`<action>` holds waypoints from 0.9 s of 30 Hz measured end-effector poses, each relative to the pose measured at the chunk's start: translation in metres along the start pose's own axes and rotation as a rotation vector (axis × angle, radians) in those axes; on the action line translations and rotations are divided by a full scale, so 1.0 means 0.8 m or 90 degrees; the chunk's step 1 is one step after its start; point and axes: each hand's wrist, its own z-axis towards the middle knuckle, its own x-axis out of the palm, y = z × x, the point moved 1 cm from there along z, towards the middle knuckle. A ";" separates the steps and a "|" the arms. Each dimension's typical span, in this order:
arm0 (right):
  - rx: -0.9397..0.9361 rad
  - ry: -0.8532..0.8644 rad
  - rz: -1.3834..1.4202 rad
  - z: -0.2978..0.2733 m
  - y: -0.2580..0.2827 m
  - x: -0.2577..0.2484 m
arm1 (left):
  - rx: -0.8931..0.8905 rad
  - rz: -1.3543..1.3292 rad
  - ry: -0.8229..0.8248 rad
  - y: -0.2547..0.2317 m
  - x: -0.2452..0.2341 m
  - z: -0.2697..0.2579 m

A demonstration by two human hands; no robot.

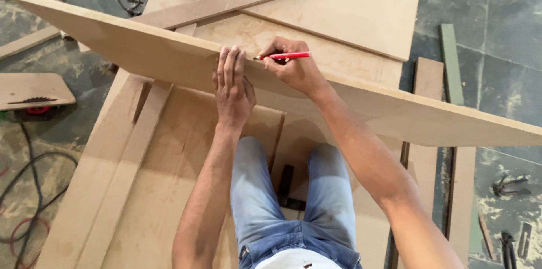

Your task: The person uses a try square and a red pencil to mark perpendicular lines on a long wooden plank. They repeatedly position the square, draw lines, and adjust the plank to mark multiple sections.

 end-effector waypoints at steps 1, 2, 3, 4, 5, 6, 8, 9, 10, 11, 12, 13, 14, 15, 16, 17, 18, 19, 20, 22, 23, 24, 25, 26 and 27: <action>-0.008 0.005 -0.015 0.000 0.000 -0.001 | 0.001 -0.004 -0.003 0.000 0.000 -0.001; -0.016 0.011 -0.031 0.001 0.000 -0.002 | 0.002 -0.008 -0.006 0.001 0.001 -0.001; -0.013 0.008 -0.030 0.003 0.000 -0.004 | 0.002 -0.007 -0.006 0.002 0.003 0.001; -0.009 0.005 -0.029 0.005 0.001 -0.007 | 0.001 -0.005 -0.006 0.003 0.005 0.004; -0.002 0.005 -0.024 0.002 0.001 -0.008 | -0.003 -0.002 -0.002 0.002 0.004 0.002; 0.022 -0.001 -0.035 0.000 0.001 -0.010 | -0.005 -0.006 0.003 0.001 0.005 0.001; 0.061 -0.009 -0.059 -0.001 0.001 -0.015 | -0.009 -0.013 0.008 0.001 0.005 0.003; 0.043 -0.005 -0.056 -0.003 0.001 -0.018 | -0.010 -0.013 0.007 0.001 0.006 0.004; 0.024 0.000 -0.054 -0.005 0.001 -0.022 | -0.012 -0.014 0.005 0.000 0.007 0.004; 0.006 0.004 -0.051 -0.006 0.001 -0.026 | -0.013 -0.014 0.004 0.001 0.007 0.006; 0.017 0.006 -0.047 -0.008 -0.001 -0.031 | -0.012 -0.013 0.003 0.001 0.008 0.007; 0.030 0.007 -0.043 -0.010 -0.002 -0.034 | -0.011 -0.012 0.003 0.001 0.008 0.007; 0.043 0.009 -0.038 -0.012 -0.003 -0.037 | -0.010 -0.011 0.003 0.001 0.008 0.007; 0.058 0.004 -0.032 -0.015 -0.004 -0.041 | -0.011 -0.012 0.003 0.001 0.009 0.007; 0.073 0.000 -0.027 -0.019 -0.005 -0.045 | -0.011 -0.013 0.002 0.000 0.010 0.007; 0.085 -0.004 -0.020 -0.022 -0.006 -0.048 | -0.011 -0.012 0.000 0.001 0.010 0.006; 0.074 -0.003 -0.032 -0.025 -0.005 -0.050 | -0.010 -0.009 -0.002 0.002 0.009 0.006; 0.063 -0.005 -0.045 -0.028 -0.005 -0.055 | -0.008 -0.007 -0.004 0.002 0.010 0.008; 0.051 -0.007 -0.057 -0.030 -0.005 -0.060 | -0.005 -0.005 -0.007 0.002 0.010 0.009; 0.084 -0.010 -0.066 -0.037 -0.006 -0.069 | -0.008 -0.004 -0.001 0.002 0.009 0.009; 0.102 -0.013 -0.072 -0.042 -0.007 -0.074 | -0.007 -0.007 0.003 0.001 0.009 0.009; 0.087 -0.014 -0.062 -0.047 -0.008 -0.079 | -0.009 -0.002 0.005 0.000 0.009 0.008; 0.071 -0.014 -0.053 -0.051 -0.008 -0.084 | -0.010 0.002 0.006 0.000 0.009 0.008; 0.055 -0.015 -0.045 -0.055 -0.008 -0.088 | -0.012 0.006 0.008 0.000 0.009 0.009; 0.075 -0.021 -0.052 -0.059 -0.009 -0.092 | -0.007 0.006 0.009 0.001 0.009 0.008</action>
